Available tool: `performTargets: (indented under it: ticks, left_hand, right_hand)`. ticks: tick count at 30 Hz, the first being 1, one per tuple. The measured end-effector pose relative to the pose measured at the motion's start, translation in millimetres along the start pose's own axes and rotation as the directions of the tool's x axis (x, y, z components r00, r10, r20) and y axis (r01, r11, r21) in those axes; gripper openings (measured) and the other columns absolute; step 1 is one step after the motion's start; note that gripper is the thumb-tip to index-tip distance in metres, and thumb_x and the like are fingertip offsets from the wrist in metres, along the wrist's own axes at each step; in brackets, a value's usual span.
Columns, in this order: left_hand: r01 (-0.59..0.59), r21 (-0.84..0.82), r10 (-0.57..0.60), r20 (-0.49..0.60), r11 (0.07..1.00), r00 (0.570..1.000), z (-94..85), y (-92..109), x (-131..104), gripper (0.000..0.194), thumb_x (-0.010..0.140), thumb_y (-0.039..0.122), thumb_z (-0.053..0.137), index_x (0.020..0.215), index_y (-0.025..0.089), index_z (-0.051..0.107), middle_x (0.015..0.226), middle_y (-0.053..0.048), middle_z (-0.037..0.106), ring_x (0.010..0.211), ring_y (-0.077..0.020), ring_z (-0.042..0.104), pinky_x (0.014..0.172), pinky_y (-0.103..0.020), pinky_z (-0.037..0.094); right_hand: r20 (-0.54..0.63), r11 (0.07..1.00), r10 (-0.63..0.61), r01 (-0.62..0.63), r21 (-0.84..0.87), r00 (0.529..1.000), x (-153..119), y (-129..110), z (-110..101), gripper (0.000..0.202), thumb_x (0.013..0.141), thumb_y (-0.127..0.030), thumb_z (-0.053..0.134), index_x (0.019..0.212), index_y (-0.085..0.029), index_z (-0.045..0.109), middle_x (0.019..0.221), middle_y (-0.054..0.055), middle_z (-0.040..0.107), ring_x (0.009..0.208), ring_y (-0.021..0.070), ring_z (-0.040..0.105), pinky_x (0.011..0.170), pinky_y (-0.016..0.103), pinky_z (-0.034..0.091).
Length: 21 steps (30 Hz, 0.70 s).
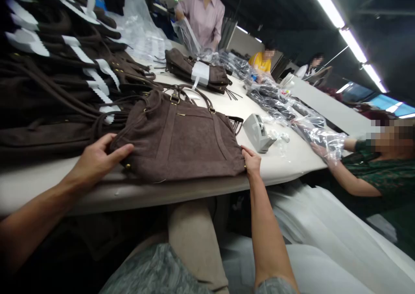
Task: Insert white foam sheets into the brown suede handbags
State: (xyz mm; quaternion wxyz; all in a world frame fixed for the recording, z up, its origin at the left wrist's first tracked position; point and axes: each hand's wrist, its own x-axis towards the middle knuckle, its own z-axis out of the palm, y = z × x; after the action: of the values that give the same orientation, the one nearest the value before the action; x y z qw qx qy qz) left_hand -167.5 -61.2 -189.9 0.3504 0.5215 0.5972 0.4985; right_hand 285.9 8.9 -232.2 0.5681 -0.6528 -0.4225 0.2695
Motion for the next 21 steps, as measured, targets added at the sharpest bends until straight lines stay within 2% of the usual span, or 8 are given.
performTargets:
  ticks: [2, 4, 6, 8, 12, 16, 19, 21]
  left_hand:
    - [0.016, 0.051, -0.020, 0.074, 0.999, 0.997, -6.3, -3, -4, 0.045, 0.063, 0.055, 0.072, 0.095, 0.024, 0.063, 0.087, 0.004, 0.069, 0.080, -0.0153, 0.060, 0.070, -0.020, 0.045]
    - [0.034, 0.053, -0.037, 0.060, 0.998, 0.997, -9.0, -3, -4, 0.040, 0.064, 0.057, 0.068, 0.088, 0.026, 0.061, 0.079, 0.005, 0.069, 0.071, -0.0158, 0.060, 0.063, -0.022, 0.045]
    - [0.025, 0.135, -0.018, -0.056, 0.990, 0.998, -9.3, 3, -2, 0.035, 0.065, 0.060, 0.062, 0.075, 0.027, 0.058, 0.059, 0.007, 0.061, 0.055, -0.0150, 0.054, 0.053, -0.023, 0.041]
    - [0.031, 0.241, 0.019, -0.202, 0.970, 0.979, -8.1, 15, 5, 0.034, 0.064, 0.062, 0.057, 0.070, 0.028, 0.054, 0.046, 0.007, 0.049, 0.044, -0.0154, 0.046, 0.047, -0.025, 0.036]
    - [0.057, 0.358, 0.083, -0.364, 0.932, 0.928, 3.7, 37, 27, 0.031, 0.068, 0.060, 0.048, 0.069, 0.028, 0.044, 0.048, 0.004, 0.043, 0.045, -0.0192, 0.045, 0.050, -0.028, 0.032]
    - [0.029, 0.541, 0.211, -0.376, 0.841, 0.902, 24.5, 33, 42, 0.027, 0.077, 0.054, 0.039, 0.075, 0.027, 0.032, 0.064, 0.002, 0.036, 0.053, -0.0212, 0.039, 0.057, -0.030, 0.027]
    - [0.073, 0.625, 0.205, -0.362, 0.777, 0.909, 31.8, 31, 39, 0.028, 0.081, 0.056, 0.034, 0.078, 0.028, 0.030, 0.066, 0.001, 0.035, 0.054, -0.0226, 0.039, 0.058, -0.031, 0.027]
    - [0.122, 0.634, 0.182, -0.393, 0.763, 0.901, 33.4, 37, 35, 0.029, 0.080, 0.057, 0.034, 0.078, 0.028, 0.032, 0.066, 0.001, 0.037, 0.056, -0.0233, 0.042, 0.059, -0.031, 0.030]
  right_hand:
    - [-0.006, 0.999, -0.031, 0.030, -0.041, 1.000, -6, -3, 1, 0.049, 0.062, -0.039, 0.073, 0.102, -0.011, 0.076, 0.092, 0.008, 0.075, 0.084, 0.0191, 0.064, 0.080, 0.032, 0.050]
    - [0.002, 0.995, -0.071, 0.071, -0.070, 0.997, -13, -8, 0, 0.046, 0.066, -0.041, 0.070, 0.101, -0.013, 0.077, 0.096, 0.008, 0.075, 0.090, 0.0205, 0.065, 0.085, 0.033, 0.050]
    - [0.030, 0.995, -0.080, 0.081, -0.062, 0.996, -18, -19, -4, 0.043, 0.067, -0.041, 0.070, 0.099, -0.014, 0.077, 0.099, 0.008, 0.075, 0.094, 0.0220, 0.065, 0.086, 0.034, 0.050]
    - [0.044, 0.996, -0.077, 0.079, -0.041, 0.996, -18, -33, -9, 0.043, 0.067, -0.042, 0.071, 0.099, -0.015, 0.077, 0.097, 0.008, 0.075, 0.092, 0.0227, 0.066, 0.083, 0.034, 0.052]
    - [0.046, 0.976, -0.204, 0.207, -0.074, 0.978, -8, -51, -9, 0.044, 0.075, -0.044, 0.068, 0.107, -0.016, 0.075, 0.090, 0.007, 0.076, 0.085, 0.0229, 0.068, 0.080, 0.034, 0.053]
    - [0.197, 0.913, -0.258, 0.305, -0.269, 0.946, -3, -39, -6, 0.031, 0.082, -0.040, 0.059, 0.099, -0.022, 0.077, 0.099, 0.005, 0.076, 0.096, 0.0246, 0.068, 0.092, 0.038, 0.050]
    - [0.321, 0.870, -0.253, 0.359, -0.337, 0.913, -9, -34, -19, 0.032, 0.086, -0.043, 0.058, 0.108, -0.027, 0.074, 0.111, 0.004, 0.073, 0.107, 0.0237, 0.065, 0.099, 0.038, 0.047]
    - [0.423, 0.853, -0.260, 0.412, -0.321, 0.868, -13, -37, -31, 0.038, 0.085, -0.047, 0.062, 0.117, -0.028, 0.071, 0.116, 0.005, 0.070, 0.108, 0.0231, 0.063, 0.097, 0.036, 0.048]
